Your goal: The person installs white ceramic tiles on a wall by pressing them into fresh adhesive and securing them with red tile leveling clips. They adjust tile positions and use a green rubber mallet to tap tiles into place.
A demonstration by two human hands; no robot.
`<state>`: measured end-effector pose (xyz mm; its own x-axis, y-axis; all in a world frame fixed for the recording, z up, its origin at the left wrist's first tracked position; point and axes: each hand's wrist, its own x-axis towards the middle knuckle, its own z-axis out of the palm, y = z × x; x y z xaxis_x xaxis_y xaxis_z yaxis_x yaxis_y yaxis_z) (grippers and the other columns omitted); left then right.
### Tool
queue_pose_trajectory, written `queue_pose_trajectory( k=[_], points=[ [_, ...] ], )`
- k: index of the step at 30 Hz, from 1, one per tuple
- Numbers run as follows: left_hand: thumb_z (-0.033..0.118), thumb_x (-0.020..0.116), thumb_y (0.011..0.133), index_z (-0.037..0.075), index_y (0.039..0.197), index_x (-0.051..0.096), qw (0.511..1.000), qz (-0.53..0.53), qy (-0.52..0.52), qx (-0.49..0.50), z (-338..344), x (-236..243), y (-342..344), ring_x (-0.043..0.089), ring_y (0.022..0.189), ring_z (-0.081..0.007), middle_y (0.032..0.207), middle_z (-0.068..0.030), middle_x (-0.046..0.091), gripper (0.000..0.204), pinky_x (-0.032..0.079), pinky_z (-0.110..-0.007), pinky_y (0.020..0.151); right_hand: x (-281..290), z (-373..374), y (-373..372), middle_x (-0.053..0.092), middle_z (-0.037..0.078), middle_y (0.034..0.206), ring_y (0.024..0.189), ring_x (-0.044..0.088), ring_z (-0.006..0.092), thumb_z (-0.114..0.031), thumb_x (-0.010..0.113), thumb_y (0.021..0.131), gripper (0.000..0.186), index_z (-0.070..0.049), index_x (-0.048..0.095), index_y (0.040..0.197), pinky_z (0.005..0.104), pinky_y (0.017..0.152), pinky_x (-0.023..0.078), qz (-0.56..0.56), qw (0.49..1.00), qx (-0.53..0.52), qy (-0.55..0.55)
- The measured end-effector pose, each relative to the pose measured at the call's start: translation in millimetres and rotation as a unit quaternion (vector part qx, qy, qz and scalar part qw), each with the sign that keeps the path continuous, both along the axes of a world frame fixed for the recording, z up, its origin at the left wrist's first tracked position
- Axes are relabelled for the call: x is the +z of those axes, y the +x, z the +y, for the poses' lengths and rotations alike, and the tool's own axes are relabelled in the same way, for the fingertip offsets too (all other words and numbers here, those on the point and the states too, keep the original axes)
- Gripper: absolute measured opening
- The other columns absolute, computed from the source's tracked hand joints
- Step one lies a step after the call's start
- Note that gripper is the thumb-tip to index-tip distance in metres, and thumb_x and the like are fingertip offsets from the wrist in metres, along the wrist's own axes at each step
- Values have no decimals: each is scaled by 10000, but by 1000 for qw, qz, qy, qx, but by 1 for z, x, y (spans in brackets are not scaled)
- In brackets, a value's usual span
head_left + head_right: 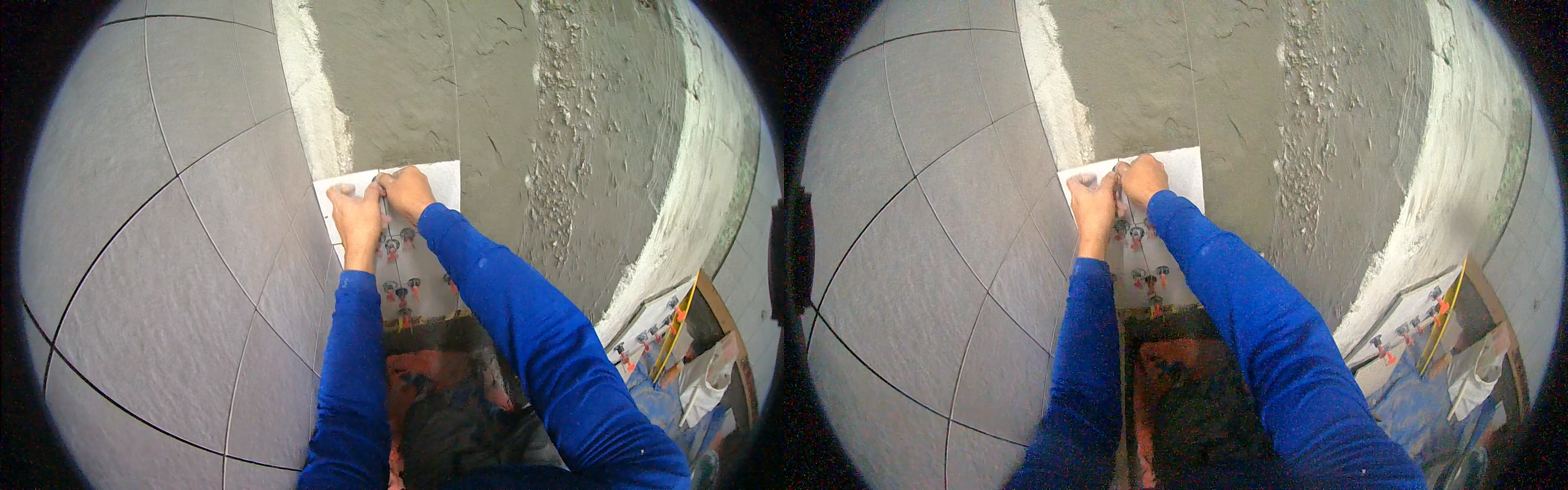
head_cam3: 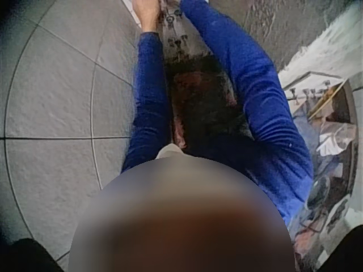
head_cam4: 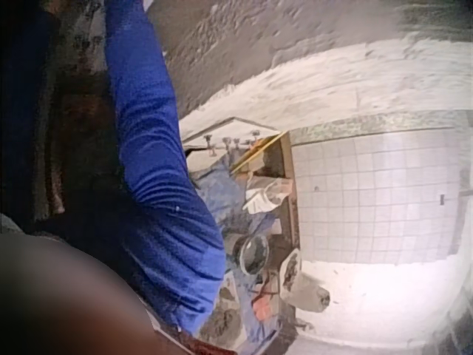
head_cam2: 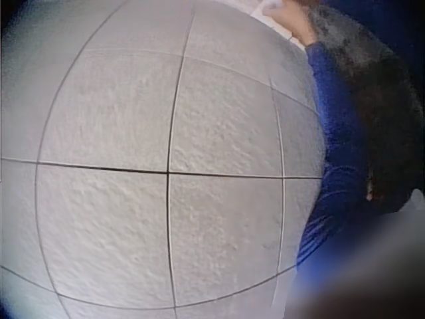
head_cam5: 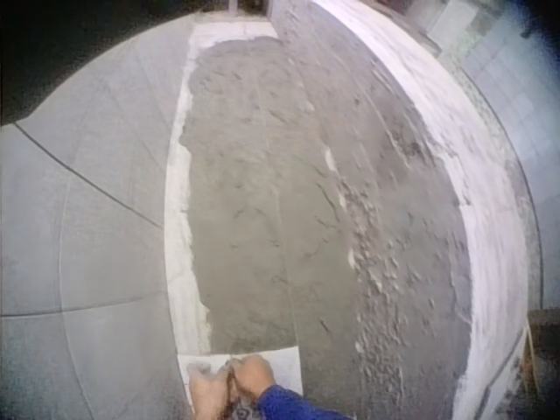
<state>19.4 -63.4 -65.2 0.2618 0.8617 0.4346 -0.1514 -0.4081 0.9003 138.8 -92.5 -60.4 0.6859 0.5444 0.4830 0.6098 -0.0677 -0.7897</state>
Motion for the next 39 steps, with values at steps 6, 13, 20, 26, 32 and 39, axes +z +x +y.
queue_pose_trajectory(
  k=[6, 13, 20, 26, 32, 39],
  points=[
    [250, 540, 973, -30, 849, 631, 968, -42, -108, -223, 12, -11, 5, 508, 464, -177, 672, -61, 601, 320, 380, -314, 425, 3, -3, 4, 724, 299, 887, 906, 724, 432, -342, 670, 855, 413, 60, 751, 797, 472, 867, 561, 2, 1000, 28, 5],
    [216, 534, 984, 11, 785, 656, 979, -57, -55, -190, 28, -23, 27, 419, 478, -122, 635, -10, 542, 311, 296, -324, 450, 7, 0, 0, 711, 324, 975, 976, 703, 459, -333, 655, 879, 422, 81, 741, 885, 478, 906, 551, -9, 999, -13, -32],
    [234, 533, 981, 8, 782, 663, 986, -64, -62, -139, 25, -22, 31, 453, 520, -127, 668, -34, 579, 328, 317, -337, 480, 7, 1, -14, 687, 359, 1042, 1038, 679, 468, -347, 605, 927, 465, 102, 724, 916, 511, 947, 524, -71, 994, -64, -54],
    [426, 516, 993, -1, 916, 677, 965, 24, -148, -216, 39, -13, 7, 601, 603, -180, 725, -88, 647, 463, 463, -316, 522, -1, -23, -24, 682, 374, 990, 914, 694, 498, -411, 579, 966, 540, 111, 710, 919, 509, 871, 547, -4, 999, 30, -29],
    [431, 554, 1002, 94, 794, 619, 927, 47, -206, -310, 49, 8, 11, 626, 512, -169, 614, -25, 586, 402, 523, -336, 502, -13, -19, -34, 618, 57, 752, 567, 599, 145, -192, 591, 998, 240, 1, 613, 855, 289, 441, 423, 335, 897, 252, 137],
    [329, 614, 976, 193, 720, 567, 820, -82, -386, -416, 69, -10, 27, 493, 427, -140, 549, 49, 523, 294, 359, -308, 366, -13, -8, -43, 551, 25, 714, 512, 494, 106, -138, 578, 991, 179, -30, 563, 850, 283, 406, 325, 428, 840, 259, 209]
  ],
)
